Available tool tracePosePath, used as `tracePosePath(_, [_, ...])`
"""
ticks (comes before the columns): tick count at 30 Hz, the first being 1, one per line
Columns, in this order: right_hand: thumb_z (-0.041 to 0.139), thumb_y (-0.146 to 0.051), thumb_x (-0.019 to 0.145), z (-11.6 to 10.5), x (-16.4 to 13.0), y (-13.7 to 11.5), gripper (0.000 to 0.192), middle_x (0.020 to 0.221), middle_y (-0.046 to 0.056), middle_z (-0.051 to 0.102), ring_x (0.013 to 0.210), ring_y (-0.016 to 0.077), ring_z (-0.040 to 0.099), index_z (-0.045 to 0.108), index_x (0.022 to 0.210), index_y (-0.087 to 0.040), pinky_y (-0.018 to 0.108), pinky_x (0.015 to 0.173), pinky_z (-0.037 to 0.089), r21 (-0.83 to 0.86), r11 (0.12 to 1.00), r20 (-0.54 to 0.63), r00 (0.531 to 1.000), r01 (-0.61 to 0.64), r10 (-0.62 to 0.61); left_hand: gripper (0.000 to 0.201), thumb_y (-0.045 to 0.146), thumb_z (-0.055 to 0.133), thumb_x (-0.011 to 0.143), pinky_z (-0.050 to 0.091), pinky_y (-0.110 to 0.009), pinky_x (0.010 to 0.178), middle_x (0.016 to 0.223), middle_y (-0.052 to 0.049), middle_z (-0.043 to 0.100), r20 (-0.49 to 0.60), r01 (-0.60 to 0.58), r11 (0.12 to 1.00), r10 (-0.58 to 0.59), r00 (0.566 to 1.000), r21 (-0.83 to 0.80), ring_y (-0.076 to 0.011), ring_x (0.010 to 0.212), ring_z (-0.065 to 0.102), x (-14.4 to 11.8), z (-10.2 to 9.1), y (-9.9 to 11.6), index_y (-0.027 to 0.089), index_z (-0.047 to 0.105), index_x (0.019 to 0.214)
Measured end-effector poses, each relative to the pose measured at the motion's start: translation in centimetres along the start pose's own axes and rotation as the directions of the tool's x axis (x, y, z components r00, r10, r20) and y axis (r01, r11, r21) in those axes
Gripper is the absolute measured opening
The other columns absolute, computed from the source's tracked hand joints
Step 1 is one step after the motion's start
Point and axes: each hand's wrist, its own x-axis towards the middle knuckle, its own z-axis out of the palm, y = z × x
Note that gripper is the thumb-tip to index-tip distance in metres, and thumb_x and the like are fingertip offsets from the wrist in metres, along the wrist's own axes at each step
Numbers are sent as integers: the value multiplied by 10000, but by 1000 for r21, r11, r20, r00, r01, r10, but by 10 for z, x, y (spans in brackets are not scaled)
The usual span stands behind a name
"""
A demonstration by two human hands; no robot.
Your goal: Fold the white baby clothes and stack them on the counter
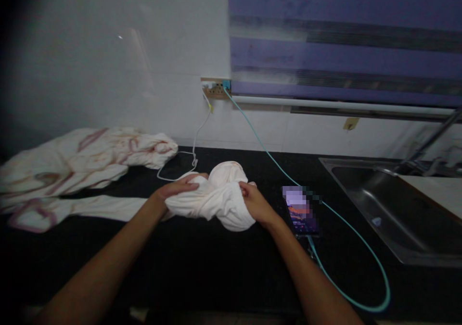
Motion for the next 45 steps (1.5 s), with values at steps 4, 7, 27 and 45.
tracePosePath(4, [769,-261,699,-5,1,-1,294,931,21,720,899,206,671,672,971,-206,332,843,539,161,987,-6,1000,-19,20,395,479,835,711,548,-303,731,872,-59,688,-251,-112,989,85,964,-93,-216,818,671,15,-3,-3,196,649,914])
tracePosePath(7, [759,-225,661,-10,2,1,387,1000,31,708,942,197,676,638,1029,-208,318,862,531,92,996,-126,992,10,2,328,477,743,814,522,-320,757,882,-49,633,-460,-169,946,284,841,275,-205,829,618,26,-7,-12,199,602,916])
tracePosePath(27, [514,-181,809,6,-6,-9,243,1038,66,647,916,207,636,571,1045,-207,325,810,519,-346,937,-277,948,51,-154,640,438,629,945,500,-391,999,1370,-138,559,-121,-428,622,646,754,656,-244,1214,578,23,62,-36,204,393,1492])
tracePosePath(45, [448,-234,954,34,-15,-15,194,888,61,690,796,214,665,607,1062,-207,281,705,425,-505,853,-280,960,-130,-19,411,520,482,1014,395,-291,709,749,-4,623,148,-334,620,333,931,710,-157,703,534,18,56,-19,186,607,809])
